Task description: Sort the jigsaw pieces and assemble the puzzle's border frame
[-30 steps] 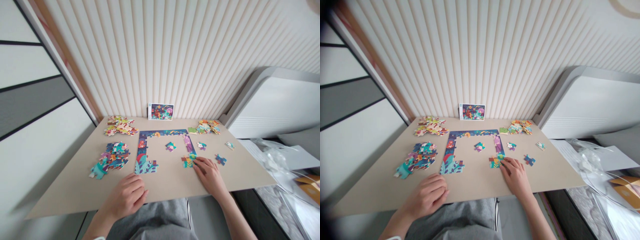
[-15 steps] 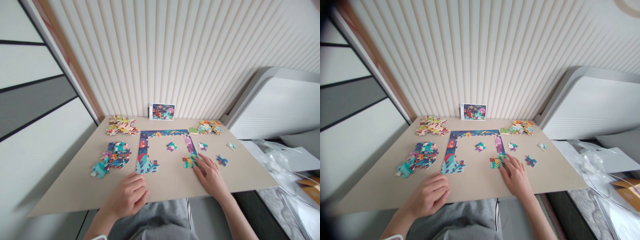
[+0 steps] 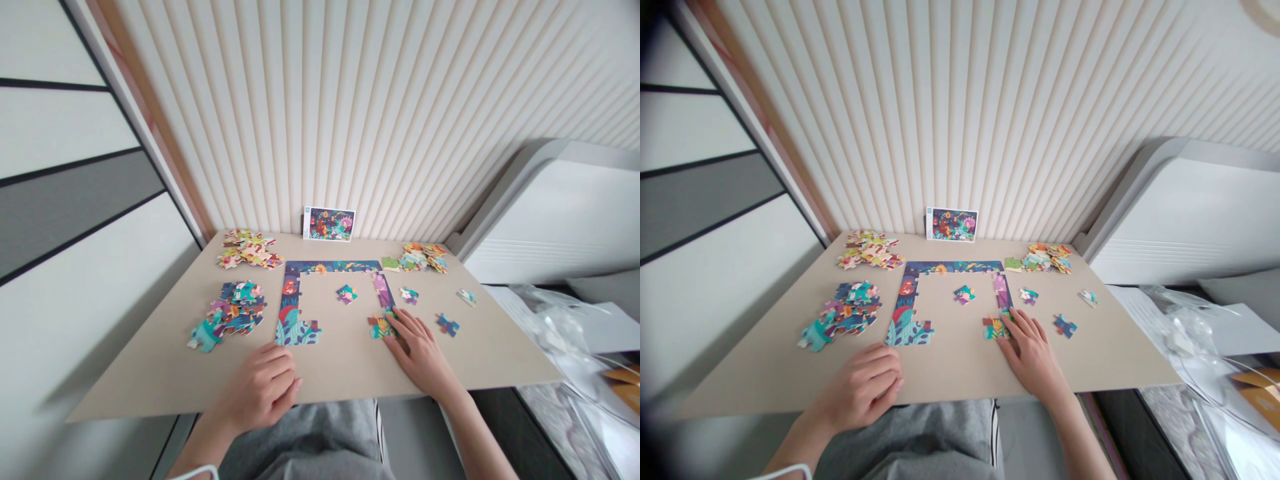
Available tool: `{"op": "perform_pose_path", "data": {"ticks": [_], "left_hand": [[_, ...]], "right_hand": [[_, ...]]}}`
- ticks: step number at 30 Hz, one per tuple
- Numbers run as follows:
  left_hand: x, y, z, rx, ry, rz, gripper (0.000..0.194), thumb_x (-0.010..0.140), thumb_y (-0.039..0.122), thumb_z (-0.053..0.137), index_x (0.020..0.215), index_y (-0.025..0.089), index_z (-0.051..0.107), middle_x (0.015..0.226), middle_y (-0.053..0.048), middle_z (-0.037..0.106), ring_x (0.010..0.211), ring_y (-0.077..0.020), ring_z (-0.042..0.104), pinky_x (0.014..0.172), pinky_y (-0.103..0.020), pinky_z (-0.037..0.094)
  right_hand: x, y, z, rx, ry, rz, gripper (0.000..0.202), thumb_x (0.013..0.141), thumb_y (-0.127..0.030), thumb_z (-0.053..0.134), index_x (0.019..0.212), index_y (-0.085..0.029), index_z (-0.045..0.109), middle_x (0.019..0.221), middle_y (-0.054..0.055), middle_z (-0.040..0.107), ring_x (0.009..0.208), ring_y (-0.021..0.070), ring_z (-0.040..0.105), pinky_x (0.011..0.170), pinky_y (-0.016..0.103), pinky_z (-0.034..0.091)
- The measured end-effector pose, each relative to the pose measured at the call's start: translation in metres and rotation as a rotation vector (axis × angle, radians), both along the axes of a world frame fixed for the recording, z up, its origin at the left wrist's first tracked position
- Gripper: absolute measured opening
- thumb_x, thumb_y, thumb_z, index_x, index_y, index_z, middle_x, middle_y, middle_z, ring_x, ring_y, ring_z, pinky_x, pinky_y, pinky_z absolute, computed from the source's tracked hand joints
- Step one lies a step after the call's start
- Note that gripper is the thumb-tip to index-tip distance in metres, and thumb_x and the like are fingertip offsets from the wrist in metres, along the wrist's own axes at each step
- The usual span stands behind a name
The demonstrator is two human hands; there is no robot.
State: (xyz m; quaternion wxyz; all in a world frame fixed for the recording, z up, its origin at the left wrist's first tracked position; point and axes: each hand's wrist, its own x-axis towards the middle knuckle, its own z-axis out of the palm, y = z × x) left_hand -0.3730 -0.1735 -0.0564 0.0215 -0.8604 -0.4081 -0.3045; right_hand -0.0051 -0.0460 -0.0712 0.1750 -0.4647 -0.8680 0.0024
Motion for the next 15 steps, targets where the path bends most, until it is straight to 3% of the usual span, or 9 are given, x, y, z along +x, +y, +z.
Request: {"op": "perform_pose_path", "data": {"ticks": [10,15], "left_hand": [[0.001,0.003,-0.001,0.011,-0.028,0.007,0.017,0.095,0.009,0.054,0.083,0.019,0.062,0.080,-0.004,0.065,0.088,-0.0210,0.063,0.085,-0.039,0.052],[0.000,0.012,-0.004,0.008,-0.027,0.233,0.019,0.098,0.014,0.056,0.111,0.020,0.068,0.112,-0.009,0.070,0.115,-0.0259,0.063,0.104,-0.045,0.050]], "right_hand": [[-0.004,-0.004,0.006,0.001,0.060,-0.010,0.042,0.104,-0.044,0.051,0.141,-0.030,0.061,0.155,0.007,0.054,0.146,0.0300,0.047,0.121,0.055,0.038],[-0.004,-0.007,0.007,0.014,0.048,-0.011,0.041,0.103,-0.042,0.052,0.142,-0.030,0.061,0.155,0.007,0.054,0.145,0.0302,0.048,0.121,0.056,0.038]]}}
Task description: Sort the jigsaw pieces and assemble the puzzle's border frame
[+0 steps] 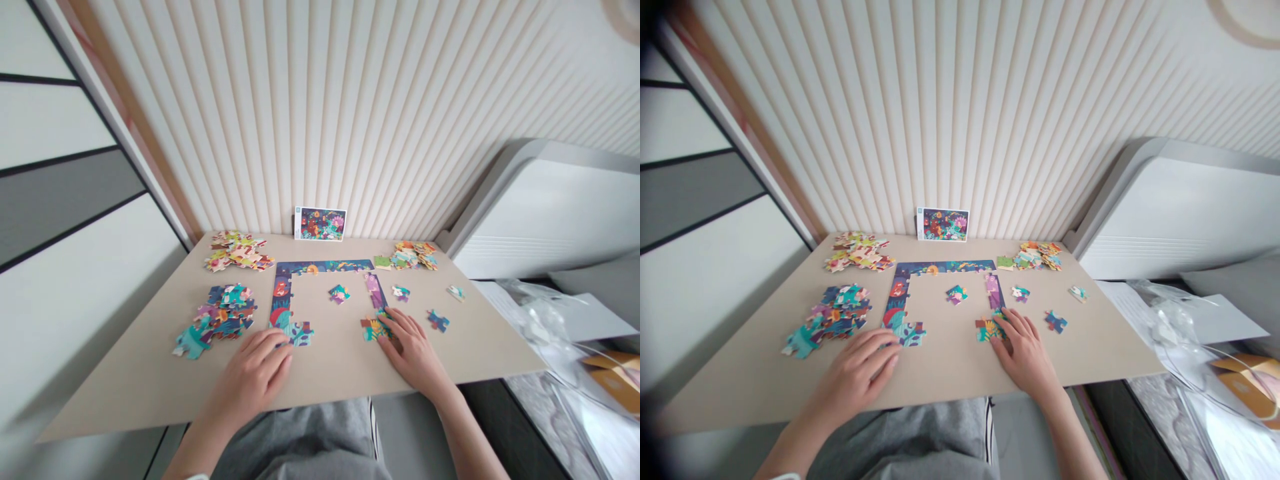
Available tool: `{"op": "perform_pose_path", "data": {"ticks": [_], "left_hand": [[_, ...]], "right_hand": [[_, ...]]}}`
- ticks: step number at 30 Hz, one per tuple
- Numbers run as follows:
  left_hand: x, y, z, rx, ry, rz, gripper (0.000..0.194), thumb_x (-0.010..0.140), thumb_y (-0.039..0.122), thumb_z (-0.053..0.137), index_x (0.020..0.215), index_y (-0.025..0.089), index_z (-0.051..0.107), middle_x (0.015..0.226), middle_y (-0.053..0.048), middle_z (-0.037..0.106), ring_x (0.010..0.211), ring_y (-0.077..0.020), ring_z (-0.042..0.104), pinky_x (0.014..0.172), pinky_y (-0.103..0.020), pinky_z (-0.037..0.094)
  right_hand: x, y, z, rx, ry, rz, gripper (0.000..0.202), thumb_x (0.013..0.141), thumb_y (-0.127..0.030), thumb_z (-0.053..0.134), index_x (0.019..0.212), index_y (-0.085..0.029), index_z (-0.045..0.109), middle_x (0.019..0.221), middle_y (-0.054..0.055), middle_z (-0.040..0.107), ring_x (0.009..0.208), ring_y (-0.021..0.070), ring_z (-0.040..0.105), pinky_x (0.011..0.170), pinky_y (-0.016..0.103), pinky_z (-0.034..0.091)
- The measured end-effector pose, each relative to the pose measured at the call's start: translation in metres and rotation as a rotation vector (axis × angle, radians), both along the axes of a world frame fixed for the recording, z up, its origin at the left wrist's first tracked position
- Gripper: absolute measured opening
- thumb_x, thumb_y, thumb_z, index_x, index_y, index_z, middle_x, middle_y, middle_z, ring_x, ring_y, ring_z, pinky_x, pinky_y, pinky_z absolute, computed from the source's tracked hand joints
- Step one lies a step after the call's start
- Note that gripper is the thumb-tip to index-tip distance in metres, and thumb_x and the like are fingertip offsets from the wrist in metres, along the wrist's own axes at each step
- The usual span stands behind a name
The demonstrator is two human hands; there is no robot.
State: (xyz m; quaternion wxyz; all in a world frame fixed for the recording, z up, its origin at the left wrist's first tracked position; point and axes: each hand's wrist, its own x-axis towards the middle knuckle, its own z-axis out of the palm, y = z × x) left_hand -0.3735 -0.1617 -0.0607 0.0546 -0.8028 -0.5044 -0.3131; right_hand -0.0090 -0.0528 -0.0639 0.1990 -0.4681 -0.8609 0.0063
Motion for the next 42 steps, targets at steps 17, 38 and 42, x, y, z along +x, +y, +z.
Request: {"op": "perform_pose_path", "data": {"ticks": [17,38,42], "left_hand": [[-0.004,0.005,-0.011,-0.126,0.044,0.130,0.027,0.102,0.025,0.054,0.126,0.021,0.066,0.131,-0.010,0.065,0.127,-0.0276,0.059,0.110,-0.048,0.051],[-0.004,0.005,-0.012,-0.124,0.049,0.130,0.027,0.102,0.026,0.053,0.126,0.023,0.066,0.131,-0.010,0.065,0.127,-0.0281,0.060,0.108,-0.047,0.051],[-0.004,0.005,-0.012,-0.133,0.052,0.132,0.027,0.102,0.026,0.053,0.126,0.023,0.065,0.131,-0.010,0.065,0.127,-0.0280,0.059,0.109,-0.048,0.051]], "right_hand": [[0.009,0.001,-0.010,0.066,0.102,-0.076,0.032,0.104,-0.038,0.051,0.125,-0.028,0.073,0.135,0.008,0.069,0.128,0.0293,0.061,0.108,0.049,0.049],[0.006,-0.002,-0.005,0.085,0.127,-0.087,0.029,0.102,-0.037,0.053,0.119,-0.027,0.075,0.134,0.008,0.070,0.125,0.0283,0.064,0.107,0.048,0.049],[0.004,-0.001,-0.005,0.078,0.020,-0.024,0.040,0.104,-0.034,0.048,0.139,-0.028,0.065,0.147,0.007,0.062,0.138,0.0283,0.056,0.115,0.051,0.043]]}}
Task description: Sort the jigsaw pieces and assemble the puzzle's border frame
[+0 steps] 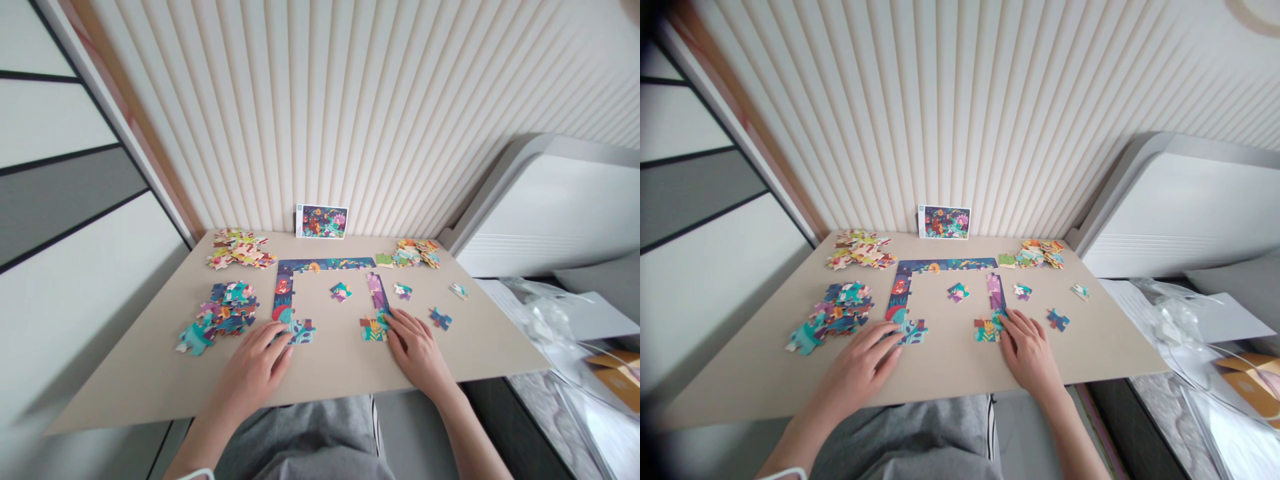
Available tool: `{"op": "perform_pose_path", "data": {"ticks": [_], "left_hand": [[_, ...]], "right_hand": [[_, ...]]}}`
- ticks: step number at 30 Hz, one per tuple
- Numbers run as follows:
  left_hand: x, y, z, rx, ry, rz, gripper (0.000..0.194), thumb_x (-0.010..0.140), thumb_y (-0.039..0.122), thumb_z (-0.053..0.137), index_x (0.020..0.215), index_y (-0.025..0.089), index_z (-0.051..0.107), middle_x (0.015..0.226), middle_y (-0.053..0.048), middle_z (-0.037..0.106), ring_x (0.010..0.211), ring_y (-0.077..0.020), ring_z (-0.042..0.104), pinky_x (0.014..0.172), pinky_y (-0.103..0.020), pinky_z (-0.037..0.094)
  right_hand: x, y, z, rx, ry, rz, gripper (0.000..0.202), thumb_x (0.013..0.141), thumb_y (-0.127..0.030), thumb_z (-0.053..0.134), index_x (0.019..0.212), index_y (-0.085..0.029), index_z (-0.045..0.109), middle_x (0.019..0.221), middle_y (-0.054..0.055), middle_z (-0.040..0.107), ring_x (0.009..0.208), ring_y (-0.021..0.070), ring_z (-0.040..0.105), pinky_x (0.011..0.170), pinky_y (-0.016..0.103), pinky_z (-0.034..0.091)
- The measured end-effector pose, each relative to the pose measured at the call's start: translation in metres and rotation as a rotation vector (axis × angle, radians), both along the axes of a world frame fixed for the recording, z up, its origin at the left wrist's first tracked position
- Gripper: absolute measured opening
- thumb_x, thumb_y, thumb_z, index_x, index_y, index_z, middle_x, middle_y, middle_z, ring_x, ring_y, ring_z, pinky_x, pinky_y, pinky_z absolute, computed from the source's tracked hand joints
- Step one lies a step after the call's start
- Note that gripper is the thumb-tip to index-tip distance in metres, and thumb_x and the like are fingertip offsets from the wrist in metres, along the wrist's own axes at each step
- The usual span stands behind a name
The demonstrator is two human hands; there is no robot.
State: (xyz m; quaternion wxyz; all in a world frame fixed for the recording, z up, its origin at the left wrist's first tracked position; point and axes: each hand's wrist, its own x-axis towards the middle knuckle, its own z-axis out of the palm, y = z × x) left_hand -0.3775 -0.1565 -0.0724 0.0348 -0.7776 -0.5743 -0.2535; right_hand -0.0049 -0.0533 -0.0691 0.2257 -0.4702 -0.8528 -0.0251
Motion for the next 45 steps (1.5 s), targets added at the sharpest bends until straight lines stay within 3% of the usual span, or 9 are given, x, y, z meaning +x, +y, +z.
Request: {"op": "perform_pose_path", "data": {"ticks": [8,12,15,20,26,33,45], "left_hand": [[0.002,-0.001,0.004,-0.001,-0.013,0.020,0.026,0.102,0.025,0.053,0.124,0.023,0.068,0.132,-0.010,0.065,0.129,-0.0281,0.059,0.111,-0.049,0.050],[0.002,0.001,0.000,0.011,-0.003,0.068,0.038,0.100,0.029,0.055,0.138,0.022,0.061,0.144,-0.012,0.060,0.136,-0.0305,0.055,0.114,-0.052,0.048],[0.001,0.002,-0.003,0.012,0.016,0.087,0.041,0.101,0.030,0.055,0.141,0.021,0.058,0.148,-0.013,0.058,0.138,-0.0313,0.053,0.114,-0.053,0.048],[0.002,0.001,0.000,0.032,-0.002,0.117,0.035,0.100,0.027,0.055,0.134,0.022,0.062,0.139,-0.013,0.062,0.131,-0.0316,0.058,0.109,-0.053,0.051],[0.000,0.001,-0.001,0.083,-0.050,0.233,0.018,0.100,0.022,0.053,0.109,0.022,0.068,0.115,-0.011,0.068,0.110,-0.0292,0.065,0.099,-0.051,0.054],[-0.001,0.003,-0.003,0.080,-0.039,0.210,0.025,0.100,0.023,0.053,0.122,0.023,0.065,0.125,-0.011,0.068,0.117,-0.0303,0.064,0.102,-0.052,0.053],[-0.005,0.005,-0.008,0.108,-0.007,0.196,0.027,0.100,0.028,0.053,0.124,0.023,0.065,0.125,-0.012,0.069,0.115,-0.0303,0.065,0.100,-0.050,0.054]], "right_hand": [[0.002,0.002,-0.003,-0.004,-0.039,-0.009,0.043,0.104,-0.045,0.050,0.141,-0.027,0.062,0.147,0.008,0.062,0.139,0.0290,0.055,0.117,0.053,0.040],[0.002,0.003,-0.004,0.005,-0.061,0.004,0.052,0.104,-0.048,0.050,0.151,-0.027,0.053,0.151,0.009,0.059,0.141,0.0297,0.053,0.118,0.053,0.039],[0.003,0.005,-0.006,0.011,-0.086,0.007,0.050,0.104,-0.047,0.050,0.150,-0.028,0.054,0.152,0.008,0.058,0.141,0.0302,0.053,0.117,0.053,0.040],[0.004,0.006,-0.007,0.010,-0.086,-0.003,0.049,0.104,-0.048,0.050,0.150,-0.030,0.054,0.152,0.007,0.058,0.140,0.0306,0.053,0.115,0.053,0.041],[0.004,0.005,-0.007,0.007,-0.069,-0.004,0.047,0.104,-0.049,0.050,0.147,-0.030,0.057,0.151,0.007,0.058,0.140,0.0313,0.053,0.114,0.053,0.041],[0.004,0.006,-0.007,0.003,-0.076,-0.005,0.047,0.104,-0.048,0.050,0.147,-0.031,0.057,0.151,0.007,0.058,0.140,0.0313,0.053,0.114,0.054,0.042],[0.002,0.004,-0.006,0.020,-0.036,0.008,0.041,0.106,-0.041,0.048,0.140,-0.029,0.065,0.147,0.008,0.062,0.138,0.0295,0.056,0.116,0.053,0.042]]}}
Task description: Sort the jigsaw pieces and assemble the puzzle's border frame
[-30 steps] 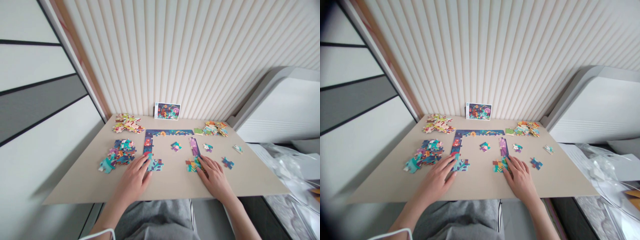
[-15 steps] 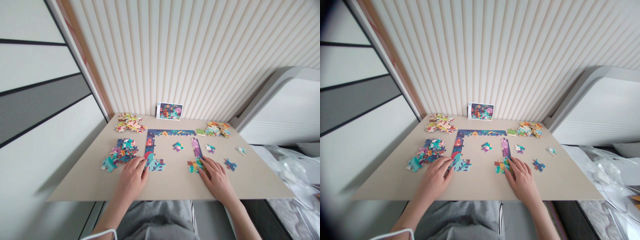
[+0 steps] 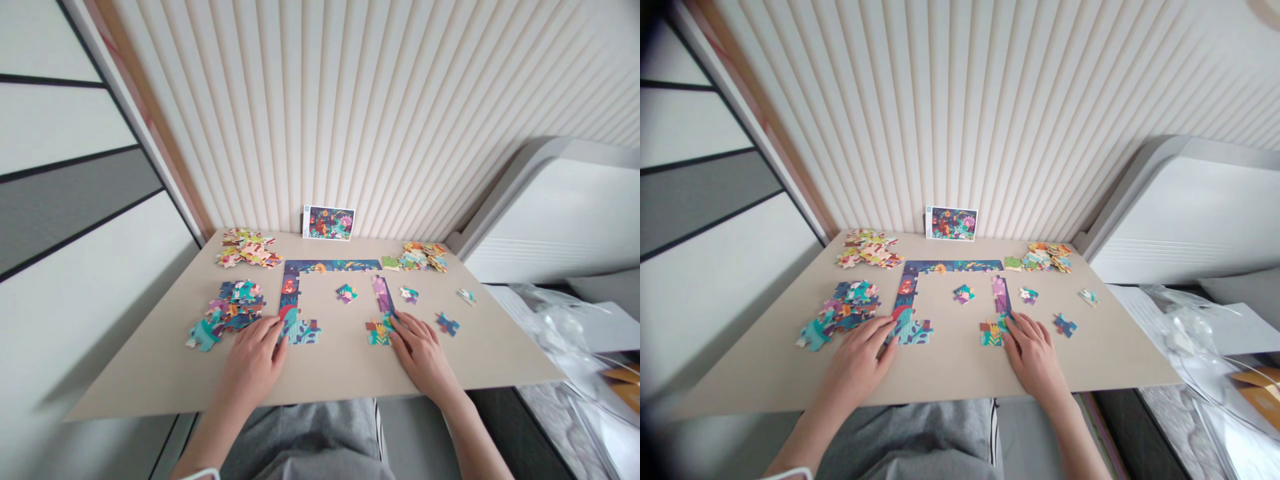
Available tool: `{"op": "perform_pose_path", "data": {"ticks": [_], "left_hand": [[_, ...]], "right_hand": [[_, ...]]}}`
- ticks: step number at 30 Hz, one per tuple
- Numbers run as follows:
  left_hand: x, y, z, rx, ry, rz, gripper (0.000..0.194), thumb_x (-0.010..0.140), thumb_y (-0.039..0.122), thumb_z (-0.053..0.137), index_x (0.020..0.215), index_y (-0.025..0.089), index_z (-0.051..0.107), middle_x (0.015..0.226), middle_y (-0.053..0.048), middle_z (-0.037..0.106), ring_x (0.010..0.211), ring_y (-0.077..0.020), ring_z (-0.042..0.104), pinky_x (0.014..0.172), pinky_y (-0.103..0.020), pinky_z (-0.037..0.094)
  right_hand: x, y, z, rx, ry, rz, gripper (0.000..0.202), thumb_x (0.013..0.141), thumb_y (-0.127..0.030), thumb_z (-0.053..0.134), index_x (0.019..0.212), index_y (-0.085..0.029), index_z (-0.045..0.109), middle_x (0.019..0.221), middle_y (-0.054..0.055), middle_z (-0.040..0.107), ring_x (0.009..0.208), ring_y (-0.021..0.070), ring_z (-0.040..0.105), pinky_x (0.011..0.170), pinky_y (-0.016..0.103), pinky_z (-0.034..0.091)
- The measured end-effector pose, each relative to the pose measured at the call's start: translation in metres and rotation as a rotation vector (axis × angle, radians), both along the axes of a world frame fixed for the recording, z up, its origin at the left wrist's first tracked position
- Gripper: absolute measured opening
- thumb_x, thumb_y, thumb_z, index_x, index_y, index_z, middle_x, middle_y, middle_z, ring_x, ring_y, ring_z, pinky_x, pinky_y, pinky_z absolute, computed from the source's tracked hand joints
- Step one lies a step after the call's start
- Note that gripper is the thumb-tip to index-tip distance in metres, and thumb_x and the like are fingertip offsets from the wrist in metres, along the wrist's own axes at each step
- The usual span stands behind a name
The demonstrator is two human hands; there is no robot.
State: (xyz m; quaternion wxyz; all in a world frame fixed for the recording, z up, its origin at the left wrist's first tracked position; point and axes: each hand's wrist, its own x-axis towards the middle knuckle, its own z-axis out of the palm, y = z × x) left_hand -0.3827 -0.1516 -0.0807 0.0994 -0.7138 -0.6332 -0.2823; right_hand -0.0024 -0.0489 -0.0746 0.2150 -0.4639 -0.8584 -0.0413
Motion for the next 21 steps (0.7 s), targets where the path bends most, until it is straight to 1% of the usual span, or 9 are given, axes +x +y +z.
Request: {"op": "perform_pose_path", "data": {"ticks": [6,10,13,14,18,21], "left_hand": [[-0.0003,0.0001,0.0004,-0.017,-0.015,-0.003,0.027,0.100,0.029,0.053,0.124,0.023,0.065,0.126,-0.012,0.068,0.117,-0.0317,0.064,0.100,-0.051,0.053],[-0.0005,0.0003,0.0001,-0.019,-0.023,-0.005,0.026,0.100,0.029,0.054,0.122,0.022,0.066,0.125,-0.012,0.068,0.117,-0.0320,0.064,0.101,-0.052,0.053],[-0.0008,0.0003,0.0001,-0.017,-0.022,-0.011,0.026,0.100,0.029,0.054,0.122,0.022,0.066,0.125,-0.013,0.068,0.117,-0.0320,0.065,0.101,-0.052,0.052],[-0.0010,0.0003,0.0002,-0.013,-0.019,-0.014,0.026,0.100,0.029,0.054,0.122,0.022,0.065,0.125,-0.012,0.069,0.117,-0.0319,0.065,0.101,-0.051,0.052],[-0.0016,0.0008,0.0003,0.008,-0.009,-0.021,0.026,0.100,0.030,0.054,0.122,0.022,0.065,0.124,-0.012,0.069,0.115,-0.0314,0.065,0.100,-0.050,0.053],[-0.0017,0.0010,0.0002,0.004,0.008,-0.018,0.026,0.100,0.030,0.054,0.122,0.022,0.065,0.124,-0.013,0.069,0.115,-0.0314,0.065,0.099,-0.049,0.053]], "right_hand": [[-0.0007,-0.0008,0.0017,-0.014,0.035,-0.015,0.037,0.105,-0.038,0.048,0.133,-0.028,0.070,0.144,0.007,0.064,0.136,0.0290,0.057,0.115,0.052,0.043],[-0.0001,-0.0031,0.0028,-0.028,0.083,-0.024,0.033,0.106,-0.034,0.047,0.119,-0.028,0.076,0.136,0.007,0.069,0.129,0.0276,0.062,0.112,0.050,0.045],[-0.0003,-0.0057,0.0025,-0.015,0.125,-0.050,0.031,0.106,-0.035,0.048,0.110,-0.027,0.078,0.130,0.007,0.072,0.123,0.0278,0.065,0.111,0.050,0.045],[-0.0006,-0.0066,0.0026,-0.010,0.132,-0.058,0.030,0.105,-0.036,0.049,0.111,-0.027,0.077,0.129,0.008,0.072,0.122,0.0281,0.065,0.110,0.050,0.045],[-0.0026,-0.0091,0.0050,-0.017,0.118,-0.072,0.032,0.105,-0.037,0.050,0.125,-0.028,0.073,0.133,0.009,0.069,0.124,0.0285,0.063,0.107,0.048,0.047],[-0.0034,-0.0096,0.0070,-0.029,0.107,-0.063,0.032,0.106,-0.034,0.048,0.122,-0.028,0.075,0.134,0.008,0.068,0.125,0.0280,0.062,0.107,0.047,0.047]]}}
